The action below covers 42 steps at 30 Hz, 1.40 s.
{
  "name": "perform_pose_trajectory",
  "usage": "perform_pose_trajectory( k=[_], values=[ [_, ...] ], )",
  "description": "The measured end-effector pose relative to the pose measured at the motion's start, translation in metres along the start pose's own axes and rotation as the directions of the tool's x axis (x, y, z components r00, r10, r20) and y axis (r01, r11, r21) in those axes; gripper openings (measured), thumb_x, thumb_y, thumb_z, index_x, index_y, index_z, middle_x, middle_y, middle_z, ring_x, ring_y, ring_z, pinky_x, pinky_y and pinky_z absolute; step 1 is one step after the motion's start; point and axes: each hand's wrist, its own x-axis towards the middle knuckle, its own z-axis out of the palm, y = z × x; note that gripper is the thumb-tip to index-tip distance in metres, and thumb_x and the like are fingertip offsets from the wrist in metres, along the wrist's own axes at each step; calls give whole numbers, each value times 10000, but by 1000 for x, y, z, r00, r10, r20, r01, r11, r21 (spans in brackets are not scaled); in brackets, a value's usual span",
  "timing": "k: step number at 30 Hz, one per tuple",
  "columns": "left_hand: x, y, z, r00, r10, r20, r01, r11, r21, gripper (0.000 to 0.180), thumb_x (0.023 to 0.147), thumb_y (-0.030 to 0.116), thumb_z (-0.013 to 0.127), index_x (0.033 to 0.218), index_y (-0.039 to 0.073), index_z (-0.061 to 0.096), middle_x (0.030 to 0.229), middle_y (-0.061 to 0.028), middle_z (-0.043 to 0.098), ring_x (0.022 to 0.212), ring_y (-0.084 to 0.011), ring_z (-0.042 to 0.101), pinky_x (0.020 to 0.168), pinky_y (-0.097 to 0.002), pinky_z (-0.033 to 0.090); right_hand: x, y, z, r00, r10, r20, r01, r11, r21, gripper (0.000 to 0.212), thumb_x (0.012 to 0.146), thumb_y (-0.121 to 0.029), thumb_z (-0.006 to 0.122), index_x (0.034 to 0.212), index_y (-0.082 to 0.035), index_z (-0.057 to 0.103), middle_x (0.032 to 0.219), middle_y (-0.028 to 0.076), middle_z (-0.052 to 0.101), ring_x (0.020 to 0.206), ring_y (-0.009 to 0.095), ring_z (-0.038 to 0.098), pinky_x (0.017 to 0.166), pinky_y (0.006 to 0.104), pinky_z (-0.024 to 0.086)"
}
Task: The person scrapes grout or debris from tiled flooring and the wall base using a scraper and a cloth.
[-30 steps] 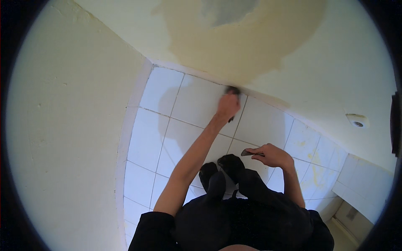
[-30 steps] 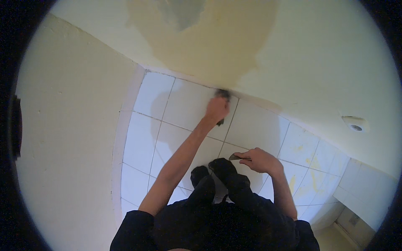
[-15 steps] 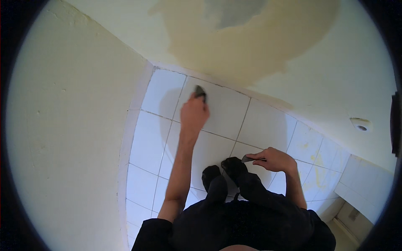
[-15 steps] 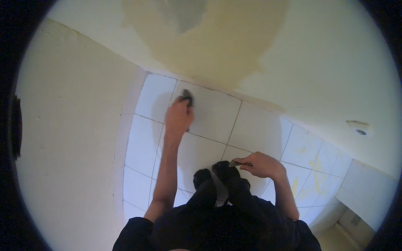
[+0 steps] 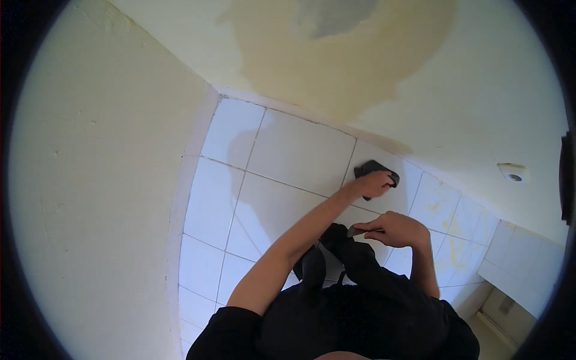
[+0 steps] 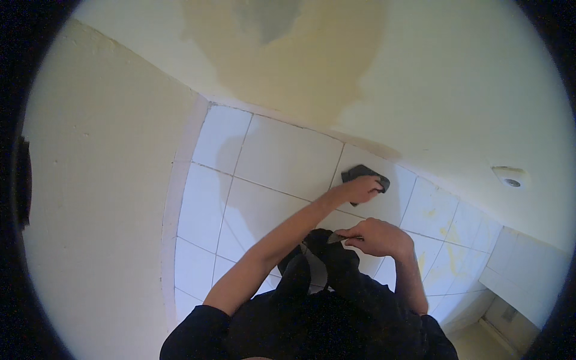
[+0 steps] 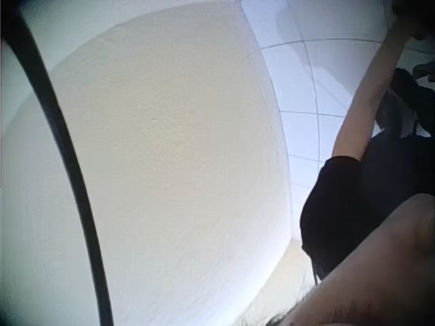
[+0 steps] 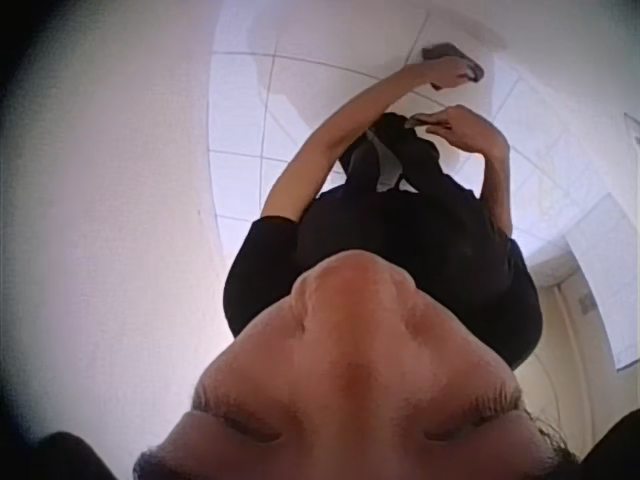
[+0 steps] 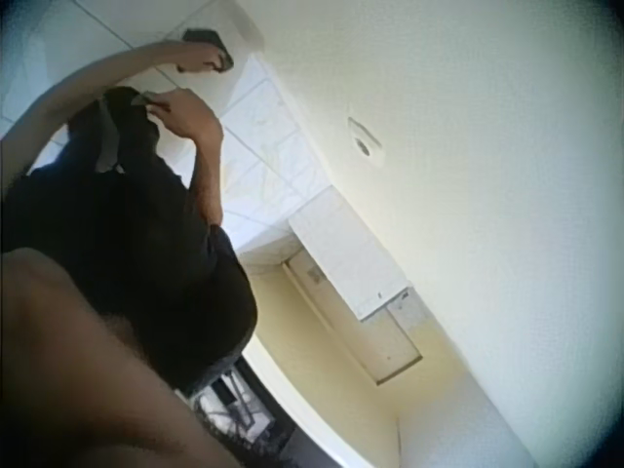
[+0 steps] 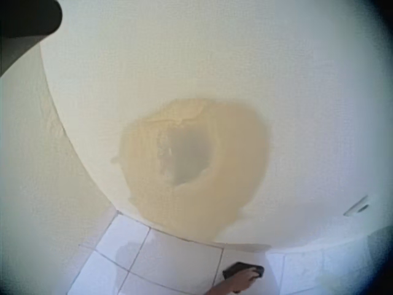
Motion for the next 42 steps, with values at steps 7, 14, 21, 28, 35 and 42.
perform_pose_trajectory(
  k=[7,14,21,28,35,42],
  values=[
    [-48,55,-45,859,-91,-504,70,996,-60,230,764,47,574,958,-59,638,983,-254,609,860,-417,606,760,-442,504,-17,0,-4,999,23,29,-24,999,43,341,933,-254,609,1271,-297,622,834,131,694,655,307,614,641,387,488],
    [-96,65,-159,589,-340,-734,738,597,316,133,819,51,576,876,-59,624,958,-269,590,752,-394,658,665,-427,572,-33,24,-6,995,83,-58,-81,996,43,326,926,-269,622,1251,-282,637,758,141,666,598,306,576,601,393,466],
    [-9,-10,-69,898,-334,-286,438,746,502,163,811,117,575,826,2,689,904,-240,651,810,-371,674,728,-419,560,-28,12,-5,996,79,-46,-77,996,37,325,928,-260,618,1252,-281,637,746,149,665,579,309,571,599,395,462],
    [-59,16,-14,1000,19,1,-19,996,86,259,820,110,584,1025,-26,666,1135,-246,626,1049,-376,611,901,-433,486,-7,8,-7,1000,1,-31,1,999,43,404,923,-270,603,1322,-215,576,804,168,666,714,338,624,678,423,482],
    [-204,8,-138,508,-513,-691,426,848,-316,334,816,94,637,1123,-38,643,956,-94,674,856,-161,614,765,-305,518,46,-3,-35,943,-256,-211,284,952,114,458,930,-159,549,1378,-245,516,810,151,672,706,347,637,709,398,509],
    [-242,43,-243,405,-147,-902,726,652,220,255,758,60,616,962,-87,660,1056,-283,648,980,-412,640,858,-412,512,194,50,-23,756,-161,-634,-101,929,-356,450,975,-317,494,1421,-278,441,640,175,611,589,374,627,595,492,530]
  ],
)
